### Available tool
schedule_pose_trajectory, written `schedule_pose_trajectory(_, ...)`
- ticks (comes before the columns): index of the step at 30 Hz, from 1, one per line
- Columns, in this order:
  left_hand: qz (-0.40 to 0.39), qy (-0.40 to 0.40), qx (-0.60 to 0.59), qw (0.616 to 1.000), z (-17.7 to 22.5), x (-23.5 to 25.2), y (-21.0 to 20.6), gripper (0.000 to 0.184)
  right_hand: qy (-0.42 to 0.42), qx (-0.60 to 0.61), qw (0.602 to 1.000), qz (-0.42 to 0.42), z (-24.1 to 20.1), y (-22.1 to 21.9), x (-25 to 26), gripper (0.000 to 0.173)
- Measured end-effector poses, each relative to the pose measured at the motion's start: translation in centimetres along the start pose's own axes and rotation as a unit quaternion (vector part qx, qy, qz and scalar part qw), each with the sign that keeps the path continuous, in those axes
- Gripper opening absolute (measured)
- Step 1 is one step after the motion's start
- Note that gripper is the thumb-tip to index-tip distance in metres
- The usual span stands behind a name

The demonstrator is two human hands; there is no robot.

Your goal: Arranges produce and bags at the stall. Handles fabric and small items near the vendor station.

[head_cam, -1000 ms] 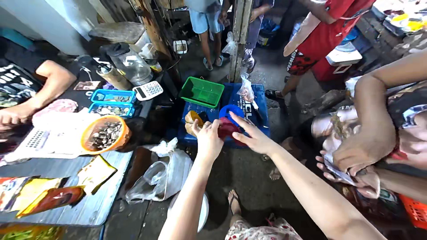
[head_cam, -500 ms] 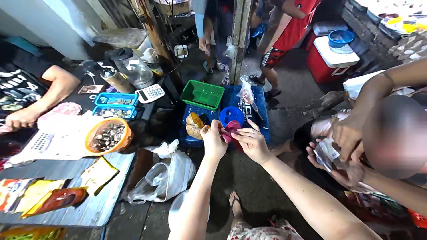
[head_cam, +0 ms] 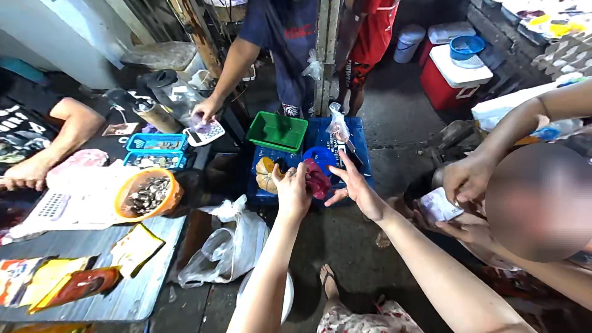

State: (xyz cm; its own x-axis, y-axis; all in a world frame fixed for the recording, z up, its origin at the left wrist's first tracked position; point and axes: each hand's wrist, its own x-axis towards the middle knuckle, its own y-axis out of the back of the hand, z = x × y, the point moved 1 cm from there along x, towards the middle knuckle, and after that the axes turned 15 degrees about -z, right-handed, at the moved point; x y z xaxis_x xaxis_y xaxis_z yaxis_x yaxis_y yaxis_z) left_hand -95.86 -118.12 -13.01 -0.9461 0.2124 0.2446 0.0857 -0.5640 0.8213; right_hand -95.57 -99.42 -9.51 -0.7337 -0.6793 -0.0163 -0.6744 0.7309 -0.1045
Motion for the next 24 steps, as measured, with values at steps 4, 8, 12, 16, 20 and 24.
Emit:
schedule_pose_trajectory(4,0.025,-0.101,0.011,0.995,0.6,-0.1,-0.4,0.027,-0.02,0.0,0.999,-0.048,0.1,0.5,1.5,0.094)
schedule_pose_trajectory(8,-0.035,-0.195,0.043,0.979,-0.3,-0.1,-0.2,0.016,-0.08,-0.049,0.996,0.001,-0.8,1.6,2.0,0.091)
schedule_pose_trajectory(12,-0.037,-0.226,0.069,0.971,-1.2,-0.4,0.8,0.017,-0.139,-0.05,0.989,-0.001,-1.6,2.7,2.0,0.09)
schedule_pose_trajectory(16,-0.02,-0.198,0.087,0.976,-2.2,-1.0,1.0,0.021,-0.148,-0.042,0.988,-0.01,-1.5,1.7,1.7,0.087)
schedule_pose_trajectory(20,-0.024,-0.131,0.108,0.985,-4.6,-2.4,0.8,0.019,-0.138,-0.108,0.984,-0.018,-1.0,1.0,0.4,0.082)
schedule_pose_trajectory(24,-0.068,-0.07,0.12,0.988,-5.2,-3.5,0.5,0.021,-0.207,-0.103,0.97,-0.078,0.4,-0.8,0.2,0.064)
